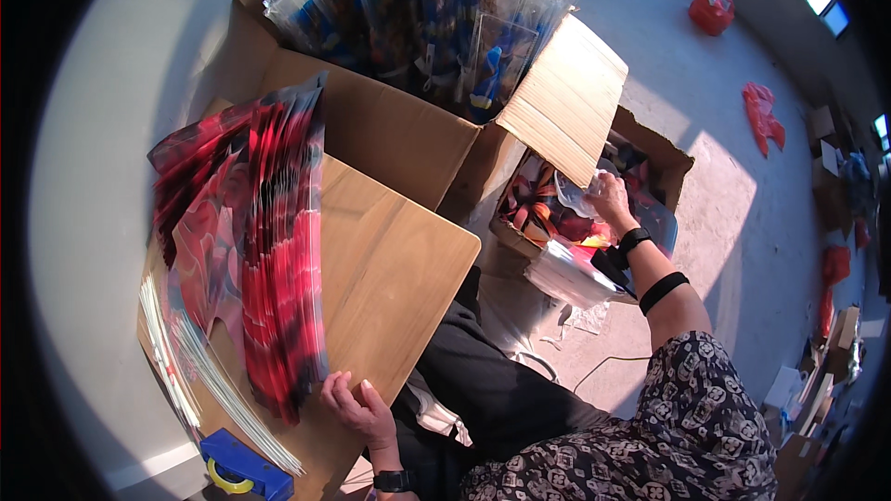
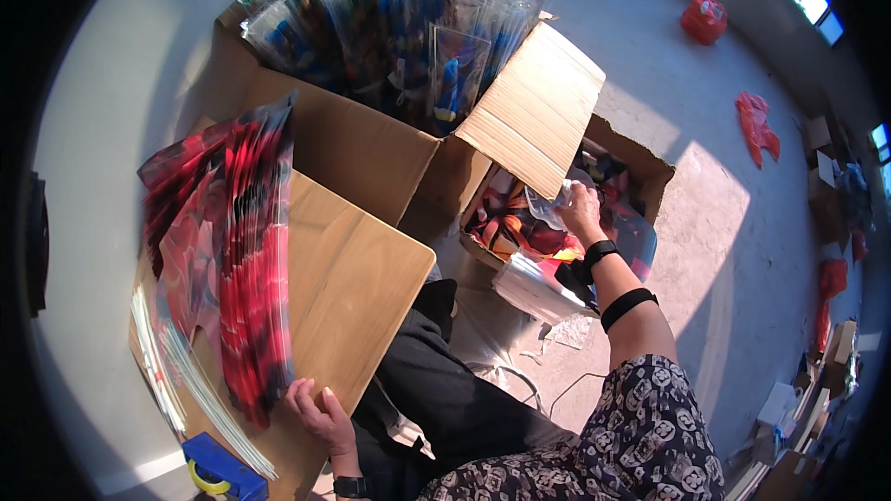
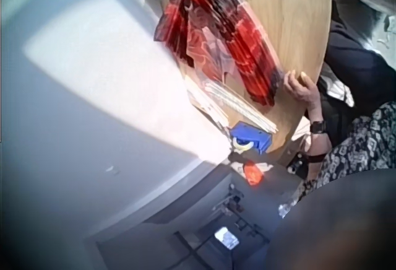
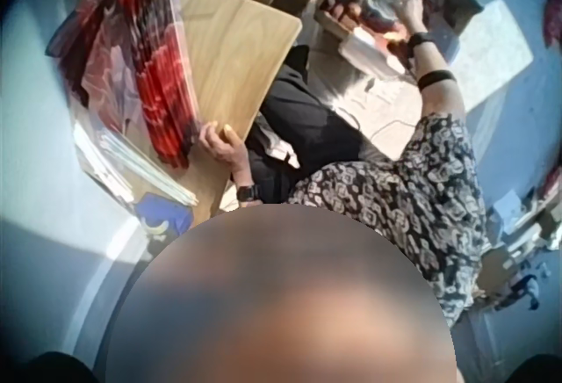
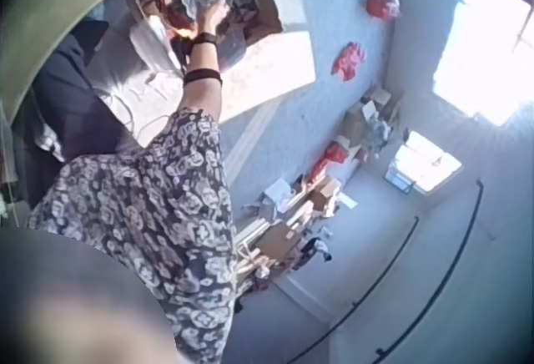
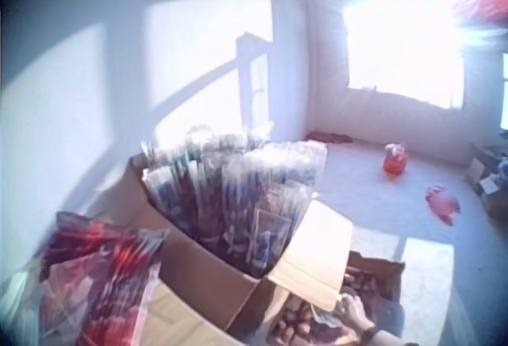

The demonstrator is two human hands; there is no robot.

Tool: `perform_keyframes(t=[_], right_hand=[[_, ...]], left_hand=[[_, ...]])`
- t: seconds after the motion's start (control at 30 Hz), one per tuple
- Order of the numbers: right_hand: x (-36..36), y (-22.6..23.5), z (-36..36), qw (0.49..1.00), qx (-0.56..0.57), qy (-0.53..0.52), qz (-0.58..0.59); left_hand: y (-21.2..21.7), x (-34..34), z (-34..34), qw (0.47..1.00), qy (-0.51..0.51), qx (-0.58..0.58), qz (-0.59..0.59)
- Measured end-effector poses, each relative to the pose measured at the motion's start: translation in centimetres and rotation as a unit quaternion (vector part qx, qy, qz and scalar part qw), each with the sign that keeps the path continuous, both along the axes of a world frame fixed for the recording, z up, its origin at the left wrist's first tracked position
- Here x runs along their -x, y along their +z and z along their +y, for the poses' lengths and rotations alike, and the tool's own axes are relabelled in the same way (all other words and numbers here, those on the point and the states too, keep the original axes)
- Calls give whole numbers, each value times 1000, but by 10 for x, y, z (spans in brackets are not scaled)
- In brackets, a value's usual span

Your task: Assembling plastic kites by attaching sticks and strings.

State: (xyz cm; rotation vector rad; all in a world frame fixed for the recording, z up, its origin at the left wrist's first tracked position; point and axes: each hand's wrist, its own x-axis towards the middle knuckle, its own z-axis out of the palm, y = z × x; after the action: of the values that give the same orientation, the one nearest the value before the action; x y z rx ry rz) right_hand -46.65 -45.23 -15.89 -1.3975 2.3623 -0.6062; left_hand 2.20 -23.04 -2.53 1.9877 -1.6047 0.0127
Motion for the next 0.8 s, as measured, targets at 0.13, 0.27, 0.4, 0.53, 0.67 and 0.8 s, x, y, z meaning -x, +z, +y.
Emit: perform_keyframes(t=[0.13,0.27,0.4,0.53,0.67,0.8], right_hand=[[9,-14,-9,998,-62,16,-9],[15,-23,-5,998,-19,-16,-56],[49,-30,1,971,160,-135,-116],[32,-20,17,986,148,-29,-71],[-5,-4,26,977,-18,153,150],[-7,-3,23,966,-96,134,198]], left_hand=[[0,1,-1,1000,1,-6,-2],[2,2,0,1000,-3,-21,-10],[1,7,-4,1000,-3,-18,1],[-1,6,-5,1000,3,-8,0],[3,1,-1,1000,15,-12,-7],[5,1,-3,1000,8,-5,-3]])
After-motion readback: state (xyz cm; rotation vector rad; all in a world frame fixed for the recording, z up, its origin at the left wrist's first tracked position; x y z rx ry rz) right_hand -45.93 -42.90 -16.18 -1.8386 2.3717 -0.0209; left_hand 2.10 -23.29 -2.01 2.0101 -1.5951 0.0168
